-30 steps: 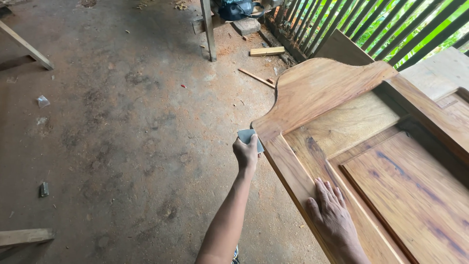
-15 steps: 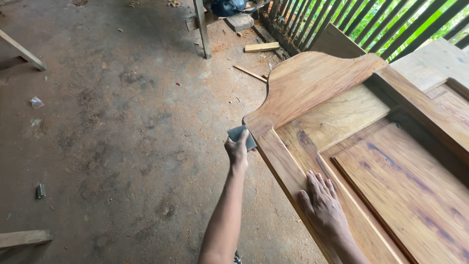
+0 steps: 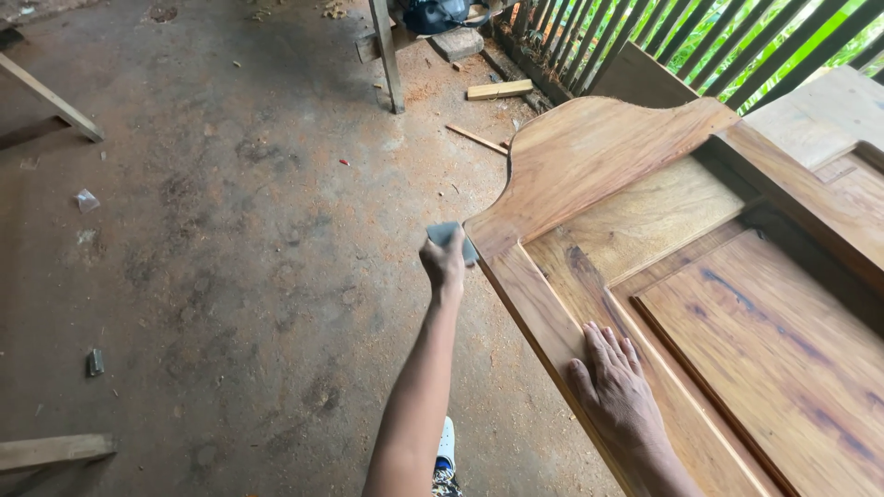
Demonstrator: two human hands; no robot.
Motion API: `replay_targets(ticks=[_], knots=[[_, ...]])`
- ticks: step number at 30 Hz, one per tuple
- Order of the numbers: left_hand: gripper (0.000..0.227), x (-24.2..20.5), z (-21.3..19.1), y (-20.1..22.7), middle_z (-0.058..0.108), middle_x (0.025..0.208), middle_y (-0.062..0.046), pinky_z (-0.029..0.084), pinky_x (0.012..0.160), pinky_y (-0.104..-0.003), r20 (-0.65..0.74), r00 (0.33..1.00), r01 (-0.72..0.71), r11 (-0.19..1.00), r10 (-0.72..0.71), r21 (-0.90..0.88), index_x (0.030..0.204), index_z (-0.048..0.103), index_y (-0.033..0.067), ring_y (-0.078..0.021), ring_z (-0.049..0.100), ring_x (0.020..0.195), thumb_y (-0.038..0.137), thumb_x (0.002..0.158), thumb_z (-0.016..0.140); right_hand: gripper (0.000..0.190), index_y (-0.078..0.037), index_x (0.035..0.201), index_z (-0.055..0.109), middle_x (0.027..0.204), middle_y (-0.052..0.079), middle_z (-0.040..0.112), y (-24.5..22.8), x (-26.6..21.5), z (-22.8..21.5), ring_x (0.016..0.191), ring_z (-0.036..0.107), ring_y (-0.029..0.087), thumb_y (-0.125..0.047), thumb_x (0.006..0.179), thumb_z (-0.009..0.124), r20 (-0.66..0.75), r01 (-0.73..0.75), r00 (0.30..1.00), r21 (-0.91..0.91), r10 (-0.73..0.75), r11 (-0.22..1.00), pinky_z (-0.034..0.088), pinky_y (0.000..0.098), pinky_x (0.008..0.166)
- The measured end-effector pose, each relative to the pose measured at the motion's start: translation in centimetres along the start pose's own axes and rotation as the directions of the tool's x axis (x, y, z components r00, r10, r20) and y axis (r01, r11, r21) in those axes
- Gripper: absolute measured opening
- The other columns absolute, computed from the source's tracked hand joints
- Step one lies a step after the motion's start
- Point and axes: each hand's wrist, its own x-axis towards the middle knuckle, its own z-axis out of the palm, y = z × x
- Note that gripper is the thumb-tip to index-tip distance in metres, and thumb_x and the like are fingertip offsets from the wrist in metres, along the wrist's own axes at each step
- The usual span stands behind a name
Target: Sanding the edges and flat surfaces of a wooden door frame using a sanding block.
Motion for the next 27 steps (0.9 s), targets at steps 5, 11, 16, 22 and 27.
replay_targets(ticks=[5,11,16,22,27], knots=[[0.018,-2.3,0.0,-0.8,0.075,0.088,-0.016,0.065,0.057,-0.024,-0.015,1.0,0.016,1.0,-0.016,0.017,0.1,0.069,-0.0048,-0.0221,0.073,0.064,0.007,0.088,0.073,0.077,-0.006,0.153,0.032,0.163,0.012,0.031,-0.1,0.2,-0.3,0.156,0.017,0.025,-0.06,0.099,0.026,-0.032,0.027,0.999,0.007,-0.027,1.0,0.01,0.0413,0.127],[0.018,2.3,0.1,0.8,0.073,0.087,-0.017,0.063,0.052,-0.028,-0.025,0.999,-0.022,0.995,0.024,0.094,0.098,0.068,-0.0048,-0.0224,0.07,0.062,0.01,0.088,0.072,0.077,-0.008,0.154,0.032,0.164,0.01,0.03,0.1,0.0,0.1,0.156,0.017,0.025,-0.062,0.099,0.024,-0.027,0.036,0.999,-0.021,-0.037,0.999,0.009,0.0415,0.127],[0.021,-0.8,-0.9,-0.5,0.073,0.088,-0.019,0.064,0.051,-0.029,0.054,0.998,-0.031,0.994,0.025,0.109,0.101,0.067,-0.007,-0.0243,0.071,0.061,0.01,0.09,0.071,0.092,-0.004,0.154,0.032,0.16,0.022,0.031,-0.3,-0.3,-0.2,0.155,0.018,0.033,-0.071,0.092,0.038,-0.048,0.081,0.995,-0.044,-0.083,0.996,0.007,0.0452,0.128],[0.02,4.4,-0.4,2.0,0.067,0.075,-0.017,0.052,0.032,-0.029,0.125,0.99,0.071,0.997,-0.068,-0.015,0.097,0.062,-0.0079,-0.0212,0.06,0.045,0.006,0.088,0.073,0.102,-0.008,0.155,0.032,0.161,0.02,0.031,1.6,0.5,1.7,0.154,0.019,0.035,-0.076,0.082,0.055,-0.06,0.07,0.995,-0.104,-0.077,0.992,0.011,0.0495,0.127],[0.024,1.9,-1.3,2.0,0.069,0.084,-0.019,0.058,0.037,-0.028,0.156,0.987,0.036,0.996,-0.049,0.085,0.105,0.063,-0.0084,-0.0236,0.066,0.053,0.007,0.089,0.071,0.101,-0.009,0.155,0.031,0.161,0.017,0.032,1.0,0.2,1.3,0.155,0.019,0.031,-0.071,0.081,0.059,-0.057,0.06,0.996,-0.087,-0.065,0.994,0.009,0.0479,0.128]])
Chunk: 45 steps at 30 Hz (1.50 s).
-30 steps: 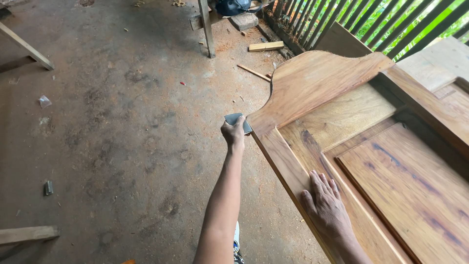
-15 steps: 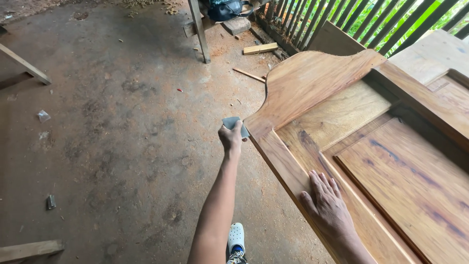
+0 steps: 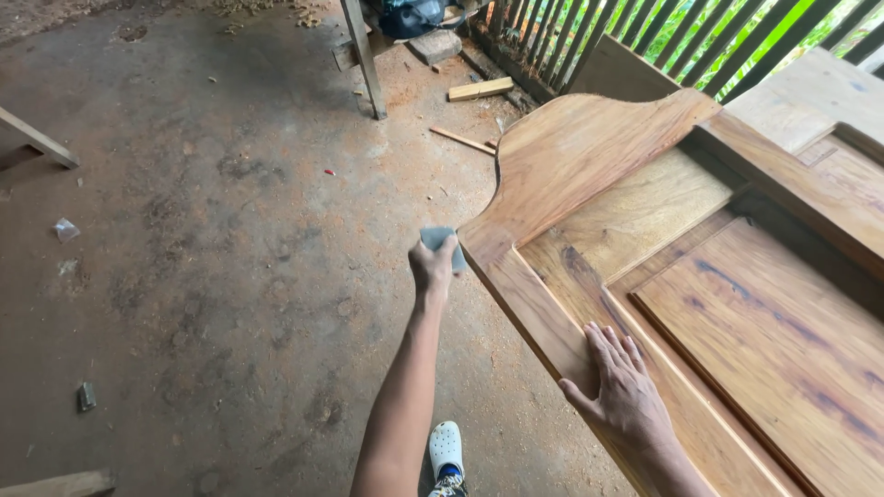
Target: Sanding the edges and flat surfaces of a wooden door frame using a sanding block.
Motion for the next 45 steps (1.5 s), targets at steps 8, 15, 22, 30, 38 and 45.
replay_targets(ticks=[8,15,22,30,38,45], knots=[[0.023,0.9,0.6,0.4,0.07,0.084,-0.02,0.058,0.038,-0.028,-0.046,0.999,-0.006,0.999,0.005,-0.033,0.102,0.063,-0.008,-0.0235,0.066,0.053,0.007,0.088,0.073,0.096,-0.006,0.155,0.03,0.161,0.018,0.032,-0.7,-0.2,-0.9,0.155,0.019,0.033,-0.068,0.085,0.051,-0.011,0.037,0.999,0.036,-0.037,0.999,0.01,0.0492,0.127],[0.028,-8.4,3.1,-2.5,0.072,0.094,-0.022,0.07,0.059,-0.028,-0.145,0.989,0.016,1.0,-0.016,-0.004,0.111,0.062,-0.0095,-0.0273,0.075,0.068,0.015,0.096,0.065,0.095,-0.002,0.154,0.032,0.16,0.02,0.034,-0.7,-0.4,-1.1,0.154,0.022,0.034,-0.073,0.091,0.039,-0.031,0.072,0.997,0.049,-0.07,0.996,0.01,0.0475,0.127],[0.034,-11.7,2.8,-2.1,0.071,0.095,-0.021,0.069,0.052,-0.024,-0.093,0.993,0.072,0.997,-0.074,-0.033,0.116,0.062,-0.0092,-0.0237,0.075,0.067,0.02,0.098,0.063,0.091,-0.011,0.158,0.028,0.164,0.018,0.026,0.2,-0.3,-0.4,0.154,0.014,0.04,-0.072,0.091,0.034,0.024,-0.003,1.0,0.082,0.001,0.997,0.013,0.0537,0.125],[0.027,-5.8,3.2,-3.6,0.072,0.09,-0.017,0.067,0.055,-0.028,-0.188,0.976,-0.115,0.993,0.109,-0.02,0.107,0.064,-0.0054,-0.0237,0.073,0.066,0.018,0.094,0.066,0.086,-0.008,0.157,0.028,0.164,0.019,0.025,0.1,-0.4,-0.5,0.155,0.014,0.037,-0.068,0.095,0.033,0.012,0.021,1.0,0.072,-0.022,0.997,0.009,0.0489,0.126],[0.028,-15.4,3.9,-6.2,0.075,0.089,-0.019,0.067,0.057,-0.027,-0.102,0.993,-0.047,0.998,0.052,0.05,0.101,0.067,-0.0068,-0.0246,0.075,0.066,0.019,0.091,0.068,0.079,-0.007,0.155,0.031,0.165,0.013,0.028,-0.9,-0.6,-1.9,0.155,0.016,0.033,-0.062,0.098,0.03,0.023,-0.003,1.0,0.15,0.0,0.989,0.01,0.0459,0.127],[0.027,-4.4,3.4,-4.1,0.073,0.1,-0.02,0.07,0.072,-0.03,-0.228,0.972,-0.055,0.998,0.056,0.012,0.111,0.065,-0.0069,-0.0272,0.077,0.079,0.013,0.094,0.069,0.074,-0.006,0.155,0.031,0.165,0.012,0.029,-0.9,-0.5,-2.1,0.155,0.017,0.028,-0.056,0.101,0.023,0.01,0.03,0.999,0.138,-0.031,0.99,0.008,0.0438,0.127]])
